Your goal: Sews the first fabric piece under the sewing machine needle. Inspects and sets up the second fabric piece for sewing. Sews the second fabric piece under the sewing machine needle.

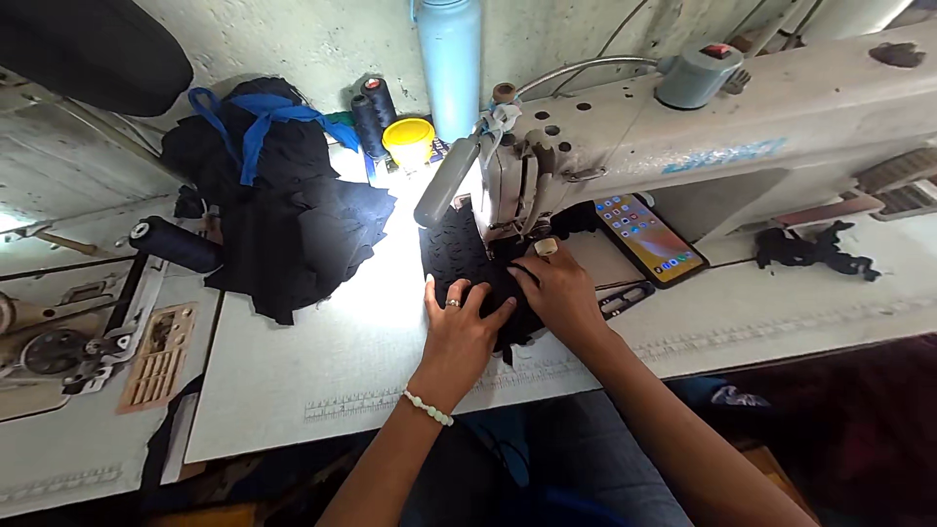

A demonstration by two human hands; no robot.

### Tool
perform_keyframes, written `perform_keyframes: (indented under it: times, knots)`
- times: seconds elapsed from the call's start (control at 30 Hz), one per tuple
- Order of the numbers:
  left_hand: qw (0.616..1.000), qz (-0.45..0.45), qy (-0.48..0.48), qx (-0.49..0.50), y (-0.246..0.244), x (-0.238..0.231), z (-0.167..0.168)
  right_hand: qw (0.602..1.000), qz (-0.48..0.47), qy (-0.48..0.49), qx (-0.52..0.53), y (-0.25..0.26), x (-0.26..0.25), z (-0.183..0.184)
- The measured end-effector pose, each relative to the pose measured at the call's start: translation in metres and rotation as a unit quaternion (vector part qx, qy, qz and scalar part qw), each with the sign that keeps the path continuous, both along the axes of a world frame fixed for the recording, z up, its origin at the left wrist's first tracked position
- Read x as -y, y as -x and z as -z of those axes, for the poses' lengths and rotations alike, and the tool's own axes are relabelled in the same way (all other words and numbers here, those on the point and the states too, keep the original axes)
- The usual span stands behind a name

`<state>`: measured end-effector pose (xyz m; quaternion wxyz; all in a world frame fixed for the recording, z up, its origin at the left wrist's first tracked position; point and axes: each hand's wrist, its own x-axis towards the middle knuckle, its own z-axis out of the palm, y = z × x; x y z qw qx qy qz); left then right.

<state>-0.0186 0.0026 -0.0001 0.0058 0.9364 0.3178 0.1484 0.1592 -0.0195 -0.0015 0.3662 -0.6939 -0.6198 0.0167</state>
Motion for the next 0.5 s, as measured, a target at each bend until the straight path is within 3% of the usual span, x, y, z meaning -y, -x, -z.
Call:
perform_keyframes:
  times: [0.17,0.33,0.5]
  knots:
    - [0.999,0.030,0.004,0.021,0.000,-0.003,0.003,0.995,-0.007,0.020,-0.099,-0.001,-0.002,-0.010]
    - [0.993,0.099,0.033,0.049,-0.001,-0.007,0.005,0.991,-0.029,0.061,-0.116,0.001,-0.003,-0.016]
    - [0.993,0.100,0.033,0.049,-0.001,-0.008,0.004,0.983,-0.011,0.159,-0.087,0.004,-0.010,-0.023]
